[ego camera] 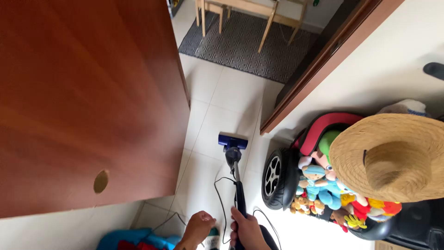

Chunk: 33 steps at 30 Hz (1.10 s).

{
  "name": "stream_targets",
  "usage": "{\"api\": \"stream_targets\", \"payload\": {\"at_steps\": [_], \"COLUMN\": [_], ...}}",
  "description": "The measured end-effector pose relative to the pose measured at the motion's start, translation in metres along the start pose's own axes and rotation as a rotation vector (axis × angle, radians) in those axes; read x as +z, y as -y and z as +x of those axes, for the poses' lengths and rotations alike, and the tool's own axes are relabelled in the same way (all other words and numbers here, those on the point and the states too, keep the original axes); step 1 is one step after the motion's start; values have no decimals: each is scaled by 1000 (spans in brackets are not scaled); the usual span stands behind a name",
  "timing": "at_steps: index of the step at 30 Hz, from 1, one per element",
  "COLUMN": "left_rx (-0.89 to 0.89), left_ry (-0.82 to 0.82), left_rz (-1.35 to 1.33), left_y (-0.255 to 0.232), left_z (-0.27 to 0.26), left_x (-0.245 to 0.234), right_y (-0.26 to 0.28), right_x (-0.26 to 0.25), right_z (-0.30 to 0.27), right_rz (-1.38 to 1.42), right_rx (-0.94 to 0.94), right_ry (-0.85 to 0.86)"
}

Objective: Vacuuming the floor of a bedroom, moving a rug and shoes to reach different areas.

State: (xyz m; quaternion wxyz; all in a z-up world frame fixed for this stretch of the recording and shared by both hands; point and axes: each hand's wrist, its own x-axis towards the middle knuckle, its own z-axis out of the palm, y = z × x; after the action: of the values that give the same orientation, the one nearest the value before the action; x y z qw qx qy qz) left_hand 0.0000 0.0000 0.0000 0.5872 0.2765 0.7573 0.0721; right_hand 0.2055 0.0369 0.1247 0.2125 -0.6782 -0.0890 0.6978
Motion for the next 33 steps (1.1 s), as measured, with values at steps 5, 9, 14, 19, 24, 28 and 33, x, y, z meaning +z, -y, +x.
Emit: {"api": "stream_targets", "payload": {"at_steps": [5, 9, 14, 19, 24, 28, 33], "left_rx": [99, 33, -121, -254, -14, -64, -31], "left_ry": [-41, -57, -170, -214, -154, -152, -106], "left_rz": [-63, -141, -152, -72, -63, -18, -208], "left_y": [-45, -92, -131, -140, -146, -178, -233], "left_z": [16, 29, 71, 137, 171, 196, 227], "left_x": [-17, -31, -26, -4, 4, 9, 8], "right_y": [53, 114, 202, 280, 364, 412, 401], "right_x": [20, 18, 10, -14, -17, -20, -78], "right_z": [30, 84, 156, 242, 299, 299, 285], "right_rz": [114, 116, 59, -56, -210, -148, -363], "right_rx": [-106, -135, -116, -139, -302, -255, -268], "right_ry": [59, 105, 81, 62, 47, 74, 29]}}
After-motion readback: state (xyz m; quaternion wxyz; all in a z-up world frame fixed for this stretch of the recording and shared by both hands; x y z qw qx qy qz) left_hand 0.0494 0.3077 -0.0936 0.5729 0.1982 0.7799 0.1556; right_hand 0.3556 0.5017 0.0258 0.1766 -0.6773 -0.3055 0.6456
